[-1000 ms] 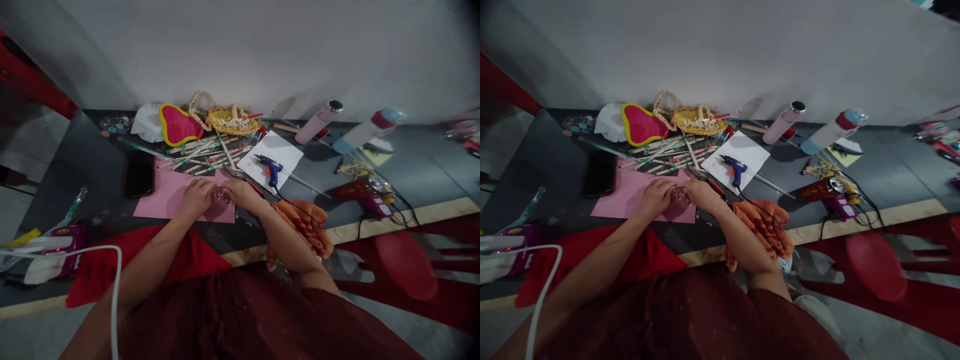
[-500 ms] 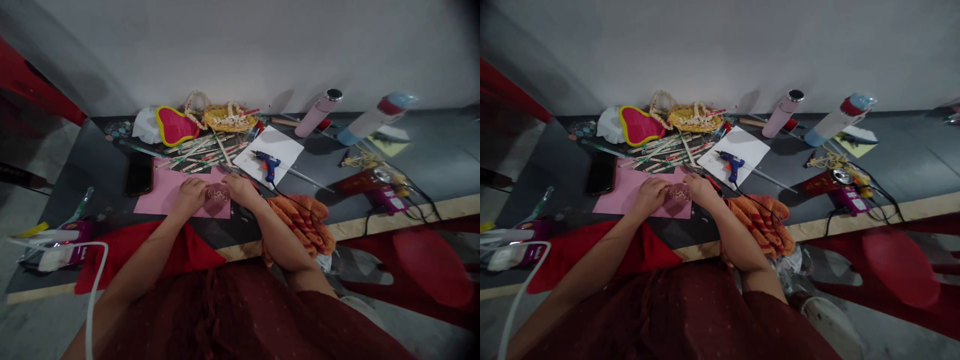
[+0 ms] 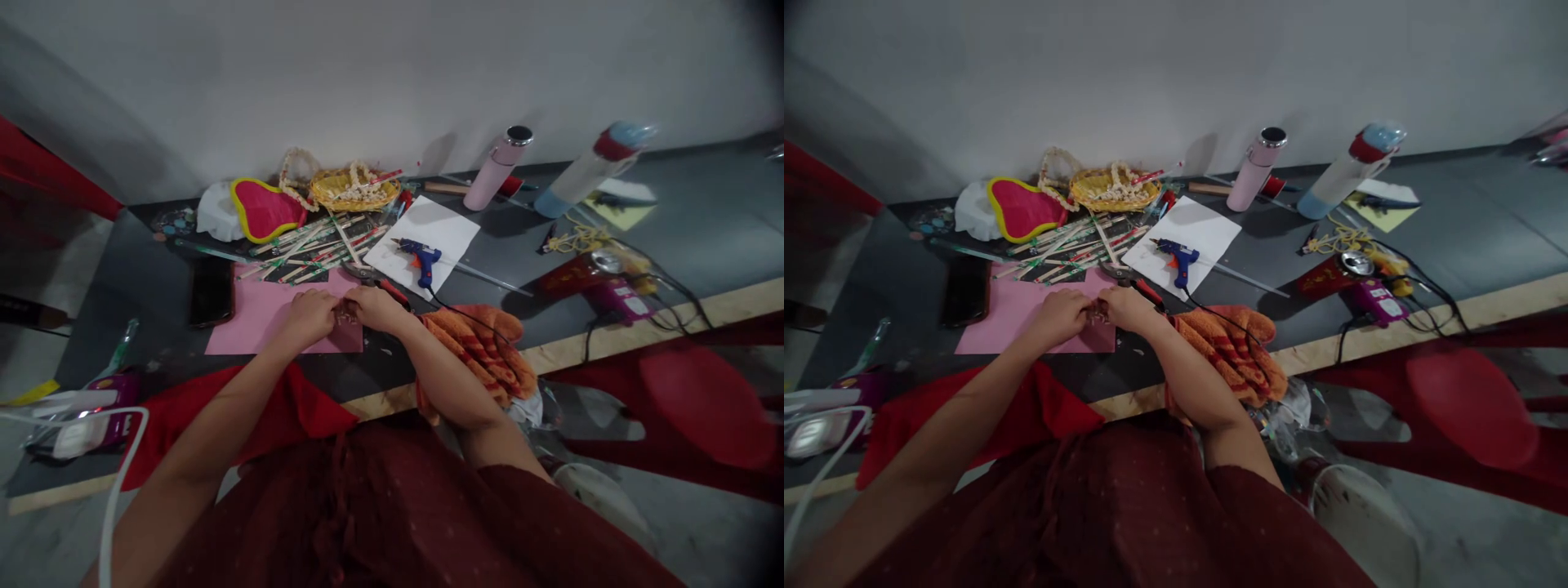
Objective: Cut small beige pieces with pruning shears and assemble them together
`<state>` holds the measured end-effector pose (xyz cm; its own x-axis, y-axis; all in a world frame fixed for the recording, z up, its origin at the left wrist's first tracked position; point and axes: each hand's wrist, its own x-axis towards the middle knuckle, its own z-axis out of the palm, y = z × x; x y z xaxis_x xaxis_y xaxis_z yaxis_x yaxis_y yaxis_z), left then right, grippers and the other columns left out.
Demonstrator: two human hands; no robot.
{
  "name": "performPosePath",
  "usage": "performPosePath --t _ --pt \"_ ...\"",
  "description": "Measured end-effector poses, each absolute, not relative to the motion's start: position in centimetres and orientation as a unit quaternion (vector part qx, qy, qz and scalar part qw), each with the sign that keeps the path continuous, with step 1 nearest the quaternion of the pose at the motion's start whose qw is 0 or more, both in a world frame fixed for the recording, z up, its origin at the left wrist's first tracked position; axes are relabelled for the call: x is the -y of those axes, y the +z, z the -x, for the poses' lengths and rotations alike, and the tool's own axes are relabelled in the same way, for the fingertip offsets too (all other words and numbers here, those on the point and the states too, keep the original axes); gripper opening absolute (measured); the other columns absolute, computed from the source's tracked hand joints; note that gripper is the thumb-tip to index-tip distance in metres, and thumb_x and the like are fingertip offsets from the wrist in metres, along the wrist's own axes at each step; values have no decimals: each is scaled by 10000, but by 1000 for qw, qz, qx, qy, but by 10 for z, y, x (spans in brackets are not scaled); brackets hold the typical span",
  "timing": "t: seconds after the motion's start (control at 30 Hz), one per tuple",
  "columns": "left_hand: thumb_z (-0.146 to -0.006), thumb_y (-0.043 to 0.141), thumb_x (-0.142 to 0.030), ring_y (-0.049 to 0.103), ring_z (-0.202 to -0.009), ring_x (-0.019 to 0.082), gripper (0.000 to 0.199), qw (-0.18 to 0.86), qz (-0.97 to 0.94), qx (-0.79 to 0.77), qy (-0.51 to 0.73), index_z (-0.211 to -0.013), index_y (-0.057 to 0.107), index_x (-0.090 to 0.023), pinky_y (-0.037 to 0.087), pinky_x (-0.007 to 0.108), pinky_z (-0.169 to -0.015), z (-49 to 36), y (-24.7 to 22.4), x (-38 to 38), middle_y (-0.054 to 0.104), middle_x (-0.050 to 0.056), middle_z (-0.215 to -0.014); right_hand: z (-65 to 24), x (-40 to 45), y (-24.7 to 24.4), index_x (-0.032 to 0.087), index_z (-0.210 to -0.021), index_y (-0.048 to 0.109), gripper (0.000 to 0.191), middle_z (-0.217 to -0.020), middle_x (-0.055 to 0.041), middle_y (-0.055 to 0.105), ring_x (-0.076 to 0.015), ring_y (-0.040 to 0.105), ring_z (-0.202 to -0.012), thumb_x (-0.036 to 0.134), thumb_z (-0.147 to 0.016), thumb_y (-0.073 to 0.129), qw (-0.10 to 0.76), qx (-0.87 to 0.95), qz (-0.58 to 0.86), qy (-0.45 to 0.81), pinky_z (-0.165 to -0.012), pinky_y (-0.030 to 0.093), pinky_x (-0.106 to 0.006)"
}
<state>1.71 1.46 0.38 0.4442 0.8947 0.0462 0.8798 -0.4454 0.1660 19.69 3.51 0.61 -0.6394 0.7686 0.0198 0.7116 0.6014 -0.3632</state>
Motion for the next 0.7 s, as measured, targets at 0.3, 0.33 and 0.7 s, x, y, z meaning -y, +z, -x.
performPosePath --t 0.3,0.33,0.7 --pt "-826 448 -204 554 -810 217 137 170 -782 -569 187 -773 574 -198 403 336 -723 5 16 -13 630 69 -826 -199 -38 -1 117 -1067 622 278 -1065 -118 672 -182 608 -1019 105 -890 408 122 879 418 196 -901 408 -267" --pt "-831 452 -220 546 -776 201 133 198 -767 -573 211 -776 572 -200 403 322 -704 7 18 -10 624 55 -804 -199 -39 -2 120 -1065 624 281 -1070 -114 673 -178 608 -1018 103 -889 406 126 876 419 201 -907 409 -265" --pt "-822 524 -324 443 -551 78 174 481 -551 -521 441 -732 486 -179 370 208 -530 6 17 8 534 -13 -667 -197 -39 3 161 -1087 598 289 -1025 -73 664 -151 593 -972 195 -913 370 343 805 423 235 -884 443 -265"
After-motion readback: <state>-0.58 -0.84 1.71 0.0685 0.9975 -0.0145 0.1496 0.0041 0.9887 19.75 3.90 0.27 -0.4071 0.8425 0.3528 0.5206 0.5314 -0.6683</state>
